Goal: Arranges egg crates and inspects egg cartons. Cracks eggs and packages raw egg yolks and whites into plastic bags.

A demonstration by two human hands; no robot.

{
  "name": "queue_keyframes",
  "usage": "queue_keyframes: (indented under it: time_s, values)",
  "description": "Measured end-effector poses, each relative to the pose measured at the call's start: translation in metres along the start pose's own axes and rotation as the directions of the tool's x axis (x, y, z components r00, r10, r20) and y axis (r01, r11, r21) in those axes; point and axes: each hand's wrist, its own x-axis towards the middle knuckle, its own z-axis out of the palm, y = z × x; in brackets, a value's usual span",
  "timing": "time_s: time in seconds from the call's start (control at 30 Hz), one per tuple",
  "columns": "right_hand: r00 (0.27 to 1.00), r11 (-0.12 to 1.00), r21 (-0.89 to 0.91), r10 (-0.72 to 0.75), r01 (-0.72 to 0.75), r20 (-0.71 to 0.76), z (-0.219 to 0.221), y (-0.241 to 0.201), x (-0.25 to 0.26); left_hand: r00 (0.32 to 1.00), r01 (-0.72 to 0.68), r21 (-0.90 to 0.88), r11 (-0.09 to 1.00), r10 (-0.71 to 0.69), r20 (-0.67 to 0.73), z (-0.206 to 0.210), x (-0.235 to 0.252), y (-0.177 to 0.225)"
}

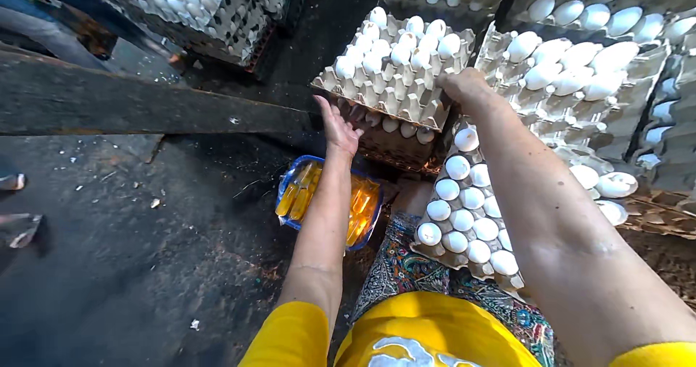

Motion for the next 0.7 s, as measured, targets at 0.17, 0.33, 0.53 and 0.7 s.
queue_keyframes:
  time_s: [0.17, 0.33, 0.53, 0.7]
  values:
    - [1.000, 0.989, 0.142, 0.027, -0.027, 0.001, 0.003, 0.005, 0.007, 0.991, -0.103, -0.131, 0.986, 0.092, -0.093, -0.005, 0.017, 0.013]
    - [0.998, 0.993, 0.110, 0.036, -0.030, -0.059, 0.005, 0.001, 0.003, 0.997, 0.020, 0.021, 1.000, -0.018, -0.069, -0.005, 0.035, 0.034]
    - [0.997, 0.999, 0.041, -0.017, 0.020, -0.069, 0.010, 0.000, -0.008, 0.988, 0.123, 0.042, 0.992, -0.118, -0.102, -0.012, 0.048, 0.042]
    - [0.993, 0.996, -0.035, -0.085, 0.083, -0.076, 0.010, 0.000, -0.014, 0.990, 0.097, -0.039, 0.995, -0.100, -0.096, -0.013, 0.047, 0.037]
